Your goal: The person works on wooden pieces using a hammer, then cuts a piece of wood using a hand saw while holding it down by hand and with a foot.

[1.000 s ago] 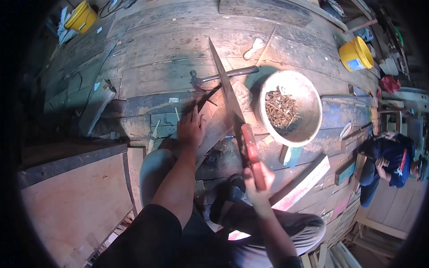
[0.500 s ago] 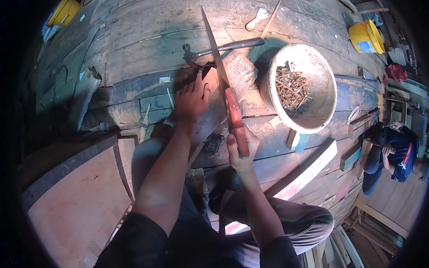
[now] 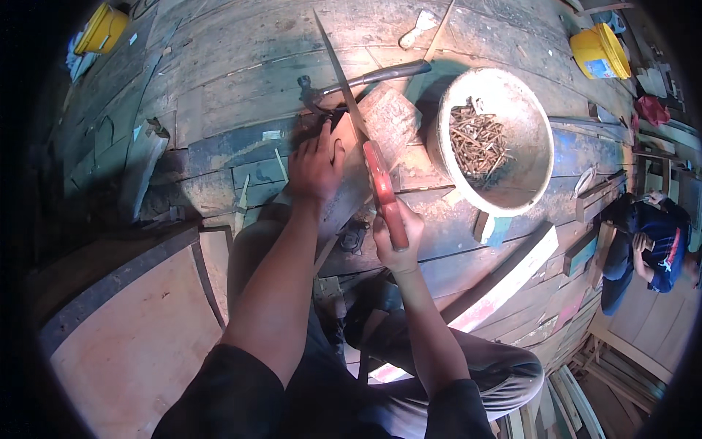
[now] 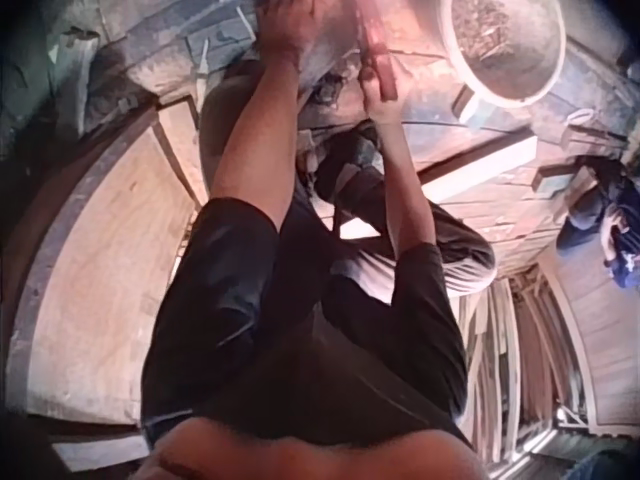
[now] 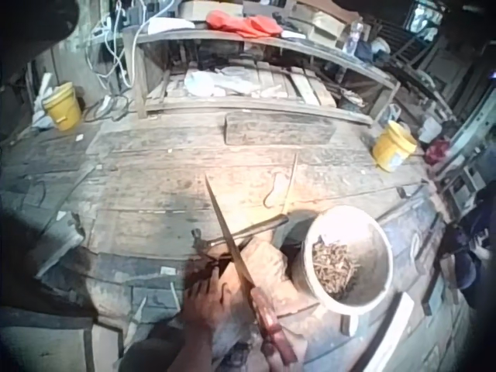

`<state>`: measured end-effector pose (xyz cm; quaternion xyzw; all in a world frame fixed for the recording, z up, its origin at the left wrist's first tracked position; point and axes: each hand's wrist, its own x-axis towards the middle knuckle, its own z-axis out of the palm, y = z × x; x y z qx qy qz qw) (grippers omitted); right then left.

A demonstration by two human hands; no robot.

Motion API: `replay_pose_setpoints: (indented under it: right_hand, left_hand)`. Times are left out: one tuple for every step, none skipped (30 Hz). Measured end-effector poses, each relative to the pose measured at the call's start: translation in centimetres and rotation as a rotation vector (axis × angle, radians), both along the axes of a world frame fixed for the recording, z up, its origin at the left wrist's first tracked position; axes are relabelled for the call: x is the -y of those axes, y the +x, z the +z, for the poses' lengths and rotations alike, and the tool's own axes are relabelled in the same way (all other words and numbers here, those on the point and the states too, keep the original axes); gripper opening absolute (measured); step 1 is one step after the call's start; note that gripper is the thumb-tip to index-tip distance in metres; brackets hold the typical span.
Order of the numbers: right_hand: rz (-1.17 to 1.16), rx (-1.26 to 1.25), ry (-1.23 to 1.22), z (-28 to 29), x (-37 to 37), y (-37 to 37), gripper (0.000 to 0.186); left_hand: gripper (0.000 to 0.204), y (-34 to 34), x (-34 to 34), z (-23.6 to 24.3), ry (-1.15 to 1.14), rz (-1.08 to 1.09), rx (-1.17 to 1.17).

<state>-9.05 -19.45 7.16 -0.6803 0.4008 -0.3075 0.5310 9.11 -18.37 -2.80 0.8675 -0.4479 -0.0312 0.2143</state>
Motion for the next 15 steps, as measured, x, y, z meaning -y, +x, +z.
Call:
replay_pose_setpoints:
  right_hand:
    - [-0.004,0.028,-0.01,-0.09,-0.01,-0.13,0.01]
    - [-0.006,0.022,0.033,-0.21,-0.11,-0.15,0.009]
    - [-0.012,0.025,0.034,-0.24,-0.22,-0.2,0.009]
    - [0.003,0.026,0.015,-0.25,-0.36,-0.18,0.008]
    - [0.016,0.021,0.006,-0.24,-0.53,-0.17,0.008]
    - [0.021,0.043,0.007,-0.2,-0.66,-0.17,0.009]
    - [0.024,0.045,0.021,-0.21,-0.74,-0.12,0.011]
    - [0.007,0.027,0.027,-0.24,-0.79,-0.12,0.011]
    - [0.009,0.017,0.023,-0.29,-0.78,-0.11,0.011]
    - [0.01,0.022,0.01,-0.34,-0.77,-0.18,0.011]
    - [0.024,0.017,0.019,-0.42,-0.72,-0.26,0.01]
    - [0.023,0.015,0.036,-0.5,-0.71,-0.38,0.009]
    - [0.058,0.006,0.033,-0.58,-0.7,-0.52,0.009]
    - [0.057,0.027,0.047,-0.64,-0.78,-0.68,0.009]
    - [0.031,0.031,0.07,-0.69,-0.84,-0.83,0.009]
  left_hand:
    - [0.05,-0.05,0.06,-0.07,-0.005,-0.002,0.001]
    - [0.05,-0.09,0.09,-0.12,-0.005,0.012,0.006]
    - [0.05,-0.12,0.05,-0.14,0.035,0.005,-0.017]
    - [0.05,-0.12,0.04,-0.13,0.005,0.014,0.012]
    - [0.051,-0.1,0.01,-0.13,0.041,0.014,-0.002]
    - [0.051,-0.17,-0.03,-0.12,0.093,0.013,-0.028]
    - [0.051,-0.26,-0.07,-0.12,0.083,0.004,-0.031]
    - [0.052,-0.29,-0.07,-0.13,0.096,0.016,-0.044]
    - [0.053,-0.27,0.01,-0.13,0.104,0.028,-0.056]
    - [0.057,-0.28,-0.01,-0.09,0.12,0.033,-0.094]
    - [0.057,-0.34,0.09,-0.04,0.095,0.054,-0.079]
    - [0.059,-0.38,0.07,0.05,0.13,0.07,-0.061]
    - [0.061,-0.46,-0.09,0.18,0.196,0.078,-0.072]
    - [0.061,-0.48,-0.22,0.32,0.175,0.106,-0.052]
    - [0.062,-0.44,-0.14,0.47,0.195,0.106,-0.072]
